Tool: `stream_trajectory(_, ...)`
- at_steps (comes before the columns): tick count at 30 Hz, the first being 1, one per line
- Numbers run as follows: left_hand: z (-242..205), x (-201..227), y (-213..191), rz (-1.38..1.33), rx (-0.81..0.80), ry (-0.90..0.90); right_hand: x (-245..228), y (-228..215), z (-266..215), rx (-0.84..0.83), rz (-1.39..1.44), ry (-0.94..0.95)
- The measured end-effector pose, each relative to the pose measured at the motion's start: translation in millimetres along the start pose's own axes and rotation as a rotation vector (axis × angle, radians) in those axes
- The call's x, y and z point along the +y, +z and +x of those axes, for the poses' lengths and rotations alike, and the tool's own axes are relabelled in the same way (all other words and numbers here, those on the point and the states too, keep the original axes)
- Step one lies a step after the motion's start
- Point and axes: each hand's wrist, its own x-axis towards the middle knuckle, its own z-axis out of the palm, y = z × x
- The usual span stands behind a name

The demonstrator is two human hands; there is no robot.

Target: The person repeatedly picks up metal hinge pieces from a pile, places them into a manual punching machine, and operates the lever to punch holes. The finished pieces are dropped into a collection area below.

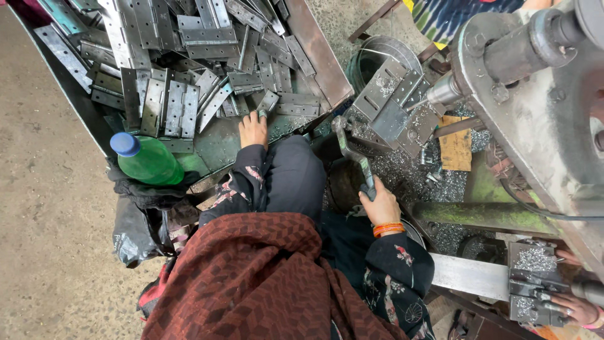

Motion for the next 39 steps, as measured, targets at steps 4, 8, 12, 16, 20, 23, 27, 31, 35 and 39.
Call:
stream_trajectory(4, -6, 3, -7, -0.025, -0.018, 0.003, -1, -1, 0, -0.022, -0.014, 0.021)
stream_trajectory(8, -4, 5, -21, -0.028, -0.040, 0.006, -3, -1, 0, -0.020, -0.027, 0.024)
stream_trajectory(12, -2, 9, -36, 0.036, -0.111, 0.013, -3, -2, 1, -0.039, -0.025, 0.046)
stream_trajectory(16, -4, 9, -45, 0.050, -0.022, 0.033, -1, 1, 0, -0.037, -0.019, 0.033)
stream_trajectory(20, -3, 8, -39, 0.031, -0.030, 0.062, 1, 2, 1, -0.021, -0.022, 0.010)
stream_trajectory(23, -6, 2, -22, -0.068, -0.060, 0.134, 4, 3, 0, -0.012, 0.002, -0.003)
stream_trajectory(27, -2, -8, 4, -0.284, 0.024, 0.106, 4, 5, 0, -0.001, 0.008, -0.014)
stream_trajectory(31, 13, -5, 9, -0.513, 0.192, -0.185, 5, 5, -1, -0.014, 0.026, 0.013)
stream_trajectory(35, 49, 14, -21, -0.828, 0.139, -0.630, 3, 4, -2, 0.005, 0.027, 0.003)
stream_trajectory(39, 76, 58, -75, -1.096, 0.150, -0.468, 4, 4, -2, -0.027, 0.034, 0.025)
